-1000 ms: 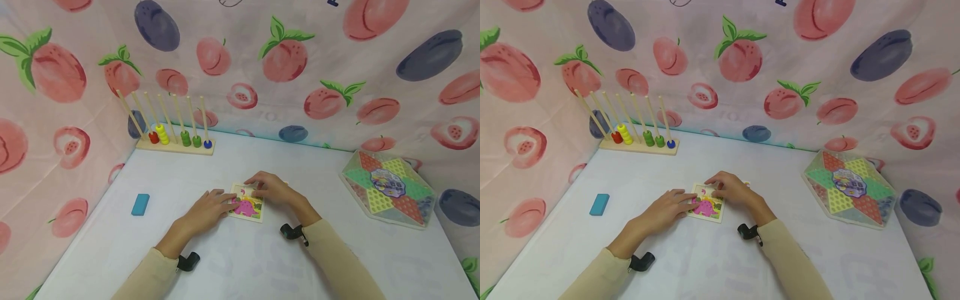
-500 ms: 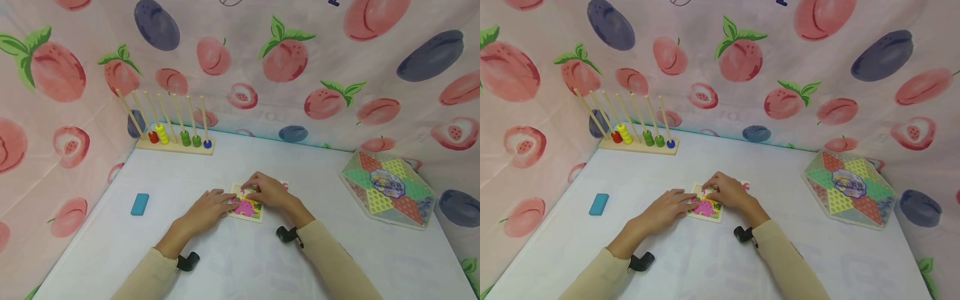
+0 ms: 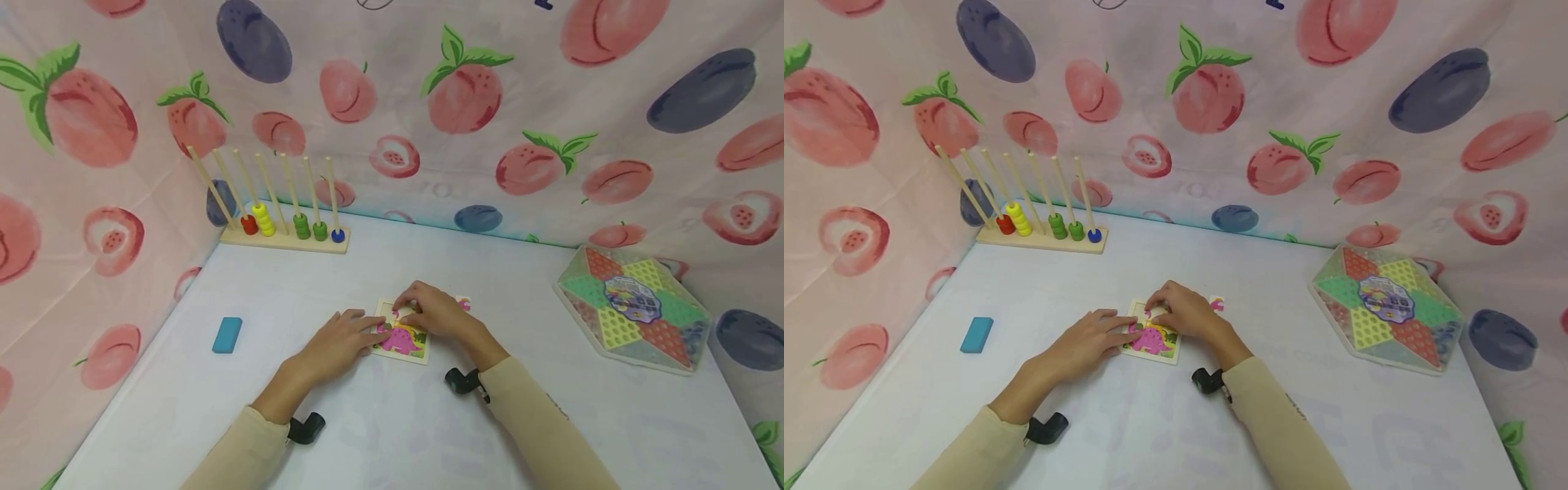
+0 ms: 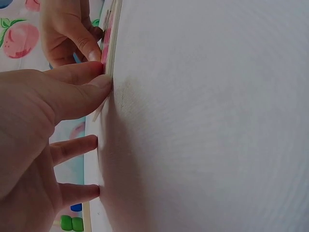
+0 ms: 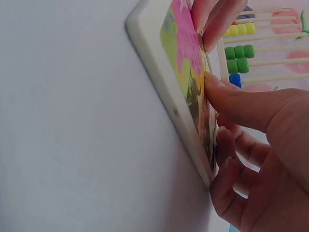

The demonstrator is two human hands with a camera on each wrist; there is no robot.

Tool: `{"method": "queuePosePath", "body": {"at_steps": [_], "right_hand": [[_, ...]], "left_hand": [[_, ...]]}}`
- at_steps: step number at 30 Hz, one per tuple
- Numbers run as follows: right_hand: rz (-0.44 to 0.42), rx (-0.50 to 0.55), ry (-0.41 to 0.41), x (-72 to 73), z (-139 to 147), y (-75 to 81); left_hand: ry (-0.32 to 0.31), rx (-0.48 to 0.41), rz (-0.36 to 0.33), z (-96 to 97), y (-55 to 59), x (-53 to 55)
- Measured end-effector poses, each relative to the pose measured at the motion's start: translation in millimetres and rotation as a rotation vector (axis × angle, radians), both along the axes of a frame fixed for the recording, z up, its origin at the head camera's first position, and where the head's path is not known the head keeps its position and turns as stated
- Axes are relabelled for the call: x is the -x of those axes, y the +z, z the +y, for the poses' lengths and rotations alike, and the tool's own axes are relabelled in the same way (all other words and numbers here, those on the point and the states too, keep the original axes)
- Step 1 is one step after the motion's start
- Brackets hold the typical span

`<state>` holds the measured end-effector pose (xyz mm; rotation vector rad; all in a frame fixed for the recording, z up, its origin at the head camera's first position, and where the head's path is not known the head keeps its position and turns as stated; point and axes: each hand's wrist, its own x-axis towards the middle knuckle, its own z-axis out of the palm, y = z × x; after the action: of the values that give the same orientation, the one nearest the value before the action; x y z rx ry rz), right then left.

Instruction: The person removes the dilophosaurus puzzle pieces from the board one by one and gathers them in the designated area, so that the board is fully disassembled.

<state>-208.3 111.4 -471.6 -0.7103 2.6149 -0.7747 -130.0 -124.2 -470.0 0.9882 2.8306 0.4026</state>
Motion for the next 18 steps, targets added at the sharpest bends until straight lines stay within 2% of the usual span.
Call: {"method": "queuePosePath", "body": {"at_steps": [11,18], "right_hand": [[-0.015,-0.003,-0.018,-2.2,-1.4,-2.7],[0.004,-0.01,-0.027,-1.9,-1.6,-3.9]], "left_hand": [[0.007,-0.005,-0.001,0.1,-1.7,-0.6],[0.003,-0.009,0.015,0.4,-1.4,-0.2]]}}
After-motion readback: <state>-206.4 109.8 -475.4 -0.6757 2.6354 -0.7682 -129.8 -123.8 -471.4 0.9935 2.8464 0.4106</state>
